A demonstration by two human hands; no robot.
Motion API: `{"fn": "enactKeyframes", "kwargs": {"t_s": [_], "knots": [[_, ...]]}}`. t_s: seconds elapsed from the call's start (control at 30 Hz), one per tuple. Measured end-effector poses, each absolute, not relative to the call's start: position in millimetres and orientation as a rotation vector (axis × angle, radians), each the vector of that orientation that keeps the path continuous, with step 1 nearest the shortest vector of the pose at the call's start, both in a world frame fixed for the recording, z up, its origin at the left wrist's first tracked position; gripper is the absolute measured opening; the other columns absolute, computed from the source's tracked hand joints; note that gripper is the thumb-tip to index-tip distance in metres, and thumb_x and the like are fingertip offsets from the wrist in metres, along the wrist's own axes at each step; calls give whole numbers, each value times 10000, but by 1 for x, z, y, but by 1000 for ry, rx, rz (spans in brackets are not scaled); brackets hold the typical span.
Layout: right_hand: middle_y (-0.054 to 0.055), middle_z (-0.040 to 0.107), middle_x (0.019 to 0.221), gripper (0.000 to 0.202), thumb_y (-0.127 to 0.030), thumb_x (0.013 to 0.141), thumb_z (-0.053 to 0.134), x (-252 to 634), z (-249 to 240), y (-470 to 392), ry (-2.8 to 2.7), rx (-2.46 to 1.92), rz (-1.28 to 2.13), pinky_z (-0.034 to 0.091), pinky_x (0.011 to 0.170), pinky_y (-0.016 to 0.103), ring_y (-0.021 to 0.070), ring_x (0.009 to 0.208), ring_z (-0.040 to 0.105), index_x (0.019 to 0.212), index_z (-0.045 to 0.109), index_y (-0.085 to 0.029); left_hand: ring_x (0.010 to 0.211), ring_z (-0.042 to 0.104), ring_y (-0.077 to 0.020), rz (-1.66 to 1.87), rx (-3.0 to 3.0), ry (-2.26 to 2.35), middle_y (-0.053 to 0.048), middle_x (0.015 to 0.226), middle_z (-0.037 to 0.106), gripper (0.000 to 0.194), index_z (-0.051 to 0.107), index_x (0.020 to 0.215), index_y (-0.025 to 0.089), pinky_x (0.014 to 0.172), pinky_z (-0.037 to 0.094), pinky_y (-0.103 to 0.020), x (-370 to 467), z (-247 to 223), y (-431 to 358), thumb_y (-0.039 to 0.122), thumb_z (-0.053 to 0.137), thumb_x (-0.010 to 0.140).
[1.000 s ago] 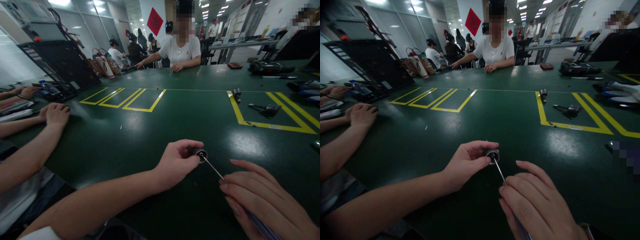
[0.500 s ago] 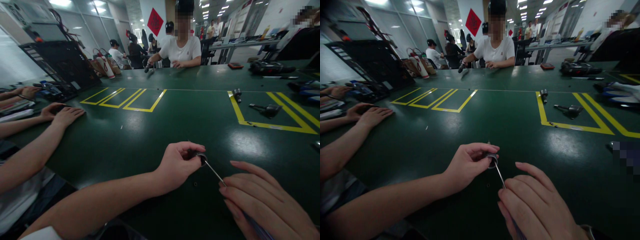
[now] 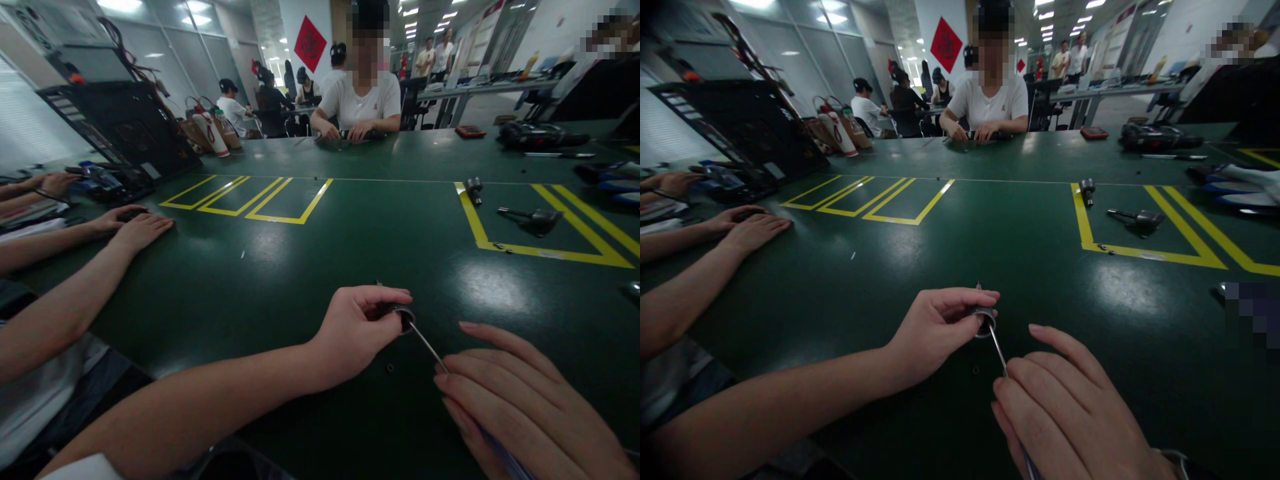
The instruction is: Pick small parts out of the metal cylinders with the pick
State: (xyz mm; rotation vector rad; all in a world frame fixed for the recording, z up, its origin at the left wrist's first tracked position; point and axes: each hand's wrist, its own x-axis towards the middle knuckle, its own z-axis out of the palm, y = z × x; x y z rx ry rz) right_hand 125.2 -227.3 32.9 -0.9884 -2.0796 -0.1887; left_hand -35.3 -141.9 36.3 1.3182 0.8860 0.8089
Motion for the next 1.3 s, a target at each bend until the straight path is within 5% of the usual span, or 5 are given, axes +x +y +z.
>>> {"fn": "enactKeyframes", "kwargs": {"t_s": [0.2,0.63,0.9,1.1,1.3], "knots": [[-3,729,753,224,-35,805,499,126,32,-229,-2072,-1002,-223,500,911,374,145,712,686,870,636,-200,916,665,-183,819,1289,856,-77,1054,691,263,702,922,144,856,541,-326,-36,36,-141,58,596,698],[3,727,719,217,-22,796,484,126,35,-226,-2109,-949,-296,475,931,355,127,677,682,844,635,-171,888,667,-167,830,1320,847,-69,1044,693,248,706,889,144,809,549,-287,-35,36,-142,48,573,704],[-48,666,620,167,-85,785,508,129,37,-227,-2081,-895,57,505,907,312,116,560,653,784,596,-226,941,638,-172,865,1372,883,-84,1081,652,223,690,870,137,877,508,-320,-37,40,-136,57,599,682],[-30,651,593,221,-222,878,466,137,28,-219,-1768,-1152,666,577,669,212,140,649,692,694,588,-221,890,634,-159,884,1356,895,-68,1055,618,320,647,958,144,821,503,-305,-41,40,-131,31,606,661],[-20,654,574,251,-283,874,490,135,21,-216,-1630,-1182,784,555,519,167,112,498,644,666,608,-208,881,638,-163,792,1309,900,-62,942,665,358,599,1049,135,797,496,-301,-42,40,-131,47,596,703]]}}
